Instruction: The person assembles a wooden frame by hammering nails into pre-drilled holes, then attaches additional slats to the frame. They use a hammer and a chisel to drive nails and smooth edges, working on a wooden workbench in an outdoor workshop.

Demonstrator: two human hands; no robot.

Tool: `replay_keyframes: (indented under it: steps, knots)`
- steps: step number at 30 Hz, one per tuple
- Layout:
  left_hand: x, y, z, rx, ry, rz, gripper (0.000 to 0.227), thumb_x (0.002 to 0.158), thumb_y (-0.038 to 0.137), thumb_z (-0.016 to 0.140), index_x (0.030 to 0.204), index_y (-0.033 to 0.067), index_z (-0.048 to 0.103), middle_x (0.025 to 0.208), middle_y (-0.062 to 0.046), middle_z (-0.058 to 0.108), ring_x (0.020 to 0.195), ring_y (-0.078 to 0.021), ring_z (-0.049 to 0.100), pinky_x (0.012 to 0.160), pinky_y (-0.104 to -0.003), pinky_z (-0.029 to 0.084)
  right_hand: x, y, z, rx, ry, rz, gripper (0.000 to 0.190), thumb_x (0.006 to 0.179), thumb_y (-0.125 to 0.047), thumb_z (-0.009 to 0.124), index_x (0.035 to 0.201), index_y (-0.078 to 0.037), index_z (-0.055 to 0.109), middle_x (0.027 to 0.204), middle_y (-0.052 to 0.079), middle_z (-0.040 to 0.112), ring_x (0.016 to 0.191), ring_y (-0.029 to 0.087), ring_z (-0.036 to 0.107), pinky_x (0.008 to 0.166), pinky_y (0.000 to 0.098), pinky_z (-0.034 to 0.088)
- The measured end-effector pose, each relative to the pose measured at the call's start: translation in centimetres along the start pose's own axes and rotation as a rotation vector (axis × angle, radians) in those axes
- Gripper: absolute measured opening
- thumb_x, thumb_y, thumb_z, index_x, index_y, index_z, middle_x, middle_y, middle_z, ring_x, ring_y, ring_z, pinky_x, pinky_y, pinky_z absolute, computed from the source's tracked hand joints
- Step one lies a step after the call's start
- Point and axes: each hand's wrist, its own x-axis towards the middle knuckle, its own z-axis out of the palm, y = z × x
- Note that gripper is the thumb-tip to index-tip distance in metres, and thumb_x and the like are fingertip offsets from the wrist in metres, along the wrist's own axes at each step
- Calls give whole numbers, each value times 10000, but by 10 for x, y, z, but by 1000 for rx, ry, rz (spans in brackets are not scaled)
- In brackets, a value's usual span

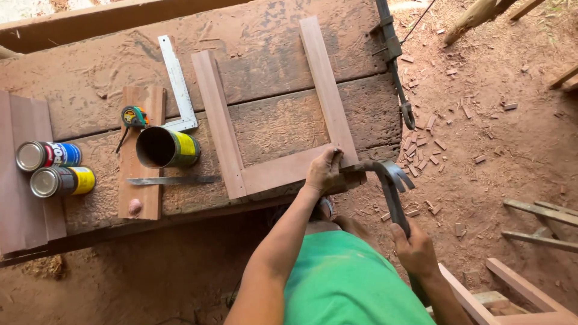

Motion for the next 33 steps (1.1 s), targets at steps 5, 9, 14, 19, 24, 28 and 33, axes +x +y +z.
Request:
replay_keyframes:
  steps: [5, 9, 14, 19, 24, 28, 33]
  knots:
    - [2, 4, -3, 33, -26, -24, 124, 963, 114, 644, 1084, 114, 621, 957, -73, 758, 756, -281, 727, 685, -384, 567, -6, 22, -4, 33, 19, 72, 313, 1009, -300, 507, 1075, -18, 625, 590, 65, 597, 408, 197, 563, 351, 342, 486]
    - [1, 4, -3, 45, -50, 5, 112, 961, 108, 642, 1068, 112, 607, 918, -83, 746, 718, -286, 707, 676, -389, 563, -10, 25, -1, 132, 35, 64, 325, 1011, -247, 513, 1123, 36, 625, 578, 81, 579, 391, 198, 544, 302, 320, 462]
    - [1, 3, -2, 89, -61, 53, 133, 960, 100, 640, 1088, 113, 603, 916, -89, 743, 726, -287, 705, 684, -390, 562, -9, 22, 0, 147, 14, 33, 373, 1003, -227, 504, 1234, 53, 589, 601, 83, 585, 420, 191, 540, 315, 310, 465]
    - [2, 4, -3, 91, -53, 62, 137, 949, 82, 644, 1084, 101, 632, 914, -78, 745, 705, -268, 693, 680, -375, 562, -6, 23, 4, 68, 32, 1, 369, 980, -223, 538, 1202, 63, 613, 594, 89, 594, 414, 200, 548, 297, 314, 448]
    - [-1, 5, -5, 134, -68, 178, 255, 912, 18, 643, 1157, 83, 619, 954, -87, 734, 768, -266, 689, 742, -374, 565, -3, 17, 7, 32, 10, -36, 311, 989, -260, 530, 1099, 10, 637, 561, 50, 566, 350, 162, 474, 263, 307, 404]
    - [0, 12, -5, 276, -58, 342, 181, 951, 73, 657, 1132, 73, 661, 1135, -38, 755, 941, -206, 742, 899, -329, 569, 4, -1, 6, -5, 31, -212, 307, 962, -201, 570, 1150, 34, 632, 507, 30, 543, 312, 129, 440, 222, 284, 356]
    - [0, 6, -3, 302, -76, 353, 181, 965, 91, 659, 1142, 54, 663, 1124, -67, 761, 966, -214, 752, 907, -334, 582, -25, -69, -20, 252, 127, -547, 348, 912, -119, 541, 1244, -17, 550, 736, 8, 609, 527, 95, 536, 411, 218, 464]
